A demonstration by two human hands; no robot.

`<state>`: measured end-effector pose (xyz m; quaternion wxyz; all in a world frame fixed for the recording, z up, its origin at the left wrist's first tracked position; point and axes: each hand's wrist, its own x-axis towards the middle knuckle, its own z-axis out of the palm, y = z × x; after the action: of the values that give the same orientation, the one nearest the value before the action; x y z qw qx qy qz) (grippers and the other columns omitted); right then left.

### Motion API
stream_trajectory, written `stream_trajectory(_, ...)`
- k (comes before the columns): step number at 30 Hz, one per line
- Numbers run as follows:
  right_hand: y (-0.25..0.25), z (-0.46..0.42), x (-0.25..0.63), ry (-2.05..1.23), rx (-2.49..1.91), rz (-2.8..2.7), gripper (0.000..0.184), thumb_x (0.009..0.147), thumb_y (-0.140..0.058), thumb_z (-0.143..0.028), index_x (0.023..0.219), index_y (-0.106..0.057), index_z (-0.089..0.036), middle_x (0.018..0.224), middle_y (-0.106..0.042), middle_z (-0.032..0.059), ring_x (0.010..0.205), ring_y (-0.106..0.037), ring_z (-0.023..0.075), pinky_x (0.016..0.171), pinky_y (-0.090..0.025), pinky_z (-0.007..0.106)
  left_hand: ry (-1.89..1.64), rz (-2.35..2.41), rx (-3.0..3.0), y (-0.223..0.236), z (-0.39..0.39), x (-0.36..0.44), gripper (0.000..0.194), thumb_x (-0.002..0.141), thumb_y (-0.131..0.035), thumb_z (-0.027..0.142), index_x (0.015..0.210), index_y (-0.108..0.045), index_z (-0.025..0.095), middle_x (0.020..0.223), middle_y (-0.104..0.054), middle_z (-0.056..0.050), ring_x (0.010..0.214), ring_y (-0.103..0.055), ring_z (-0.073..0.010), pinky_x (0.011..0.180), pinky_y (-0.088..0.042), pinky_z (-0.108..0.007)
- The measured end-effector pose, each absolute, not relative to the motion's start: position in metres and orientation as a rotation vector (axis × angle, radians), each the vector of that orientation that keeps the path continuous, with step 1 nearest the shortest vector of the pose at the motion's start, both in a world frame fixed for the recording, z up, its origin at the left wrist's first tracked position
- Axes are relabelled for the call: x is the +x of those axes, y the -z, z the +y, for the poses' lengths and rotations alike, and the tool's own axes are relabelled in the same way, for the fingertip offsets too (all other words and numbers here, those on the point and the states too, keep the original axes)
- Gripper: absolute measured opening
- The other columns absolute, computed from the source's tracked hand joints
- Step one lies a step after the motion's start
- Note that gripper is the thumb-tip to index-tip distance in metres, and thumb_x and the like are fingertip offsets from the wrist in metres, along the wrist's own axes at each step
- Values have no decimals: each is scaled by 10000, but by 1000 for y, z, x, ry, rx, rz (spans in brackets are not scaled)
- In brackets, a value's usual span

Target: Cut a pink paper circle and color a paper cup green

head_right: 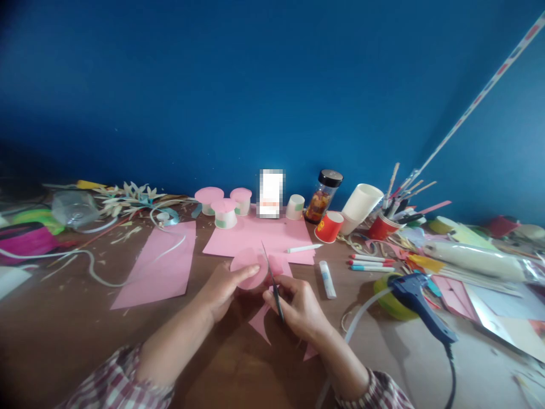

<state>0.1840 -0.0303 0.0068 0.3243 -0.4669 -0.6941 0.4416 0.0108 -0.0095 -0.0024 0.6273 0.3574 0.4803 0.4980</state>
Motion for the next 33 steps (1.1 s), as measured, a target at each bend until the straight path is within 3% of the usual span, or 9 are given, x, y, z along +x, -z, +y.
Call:
stream_trajectory(16,-7,-31,187,-1127,-1231,-1866,295,865,-548,-400,752,-571,-129,613,-424,-26,566,-365,106,503,-284,235,-1149,1060,817,7,-8,7,448,662,-765,320,1056,-680,123,1023,-716,-147,951,-666,-296,864,-499,-408)
stream_trajectory(28,-9,-32,186,-1142,-1277,-1874,320,851,-569,-432,778,-610,-124,579,-424,-33,536,-356,101,483,-277,227,-1130,1052,734,3,-7,1,488,566,-821,320,992,-696,118,964,-731,-139,888,-679,-291,789,-521,-369)
stream_trajectory(33,-6,-32,185,-1164,-1251,-1840,322,846,-582,-436,714,-560,-143,585,-420,-37,540,-356,98,488,-275,223,-1117,1042,786,4,-6,2,456,599,-802,320,991,-692,114,974,-727,-140,903,-676,-284,813,-511,-376)
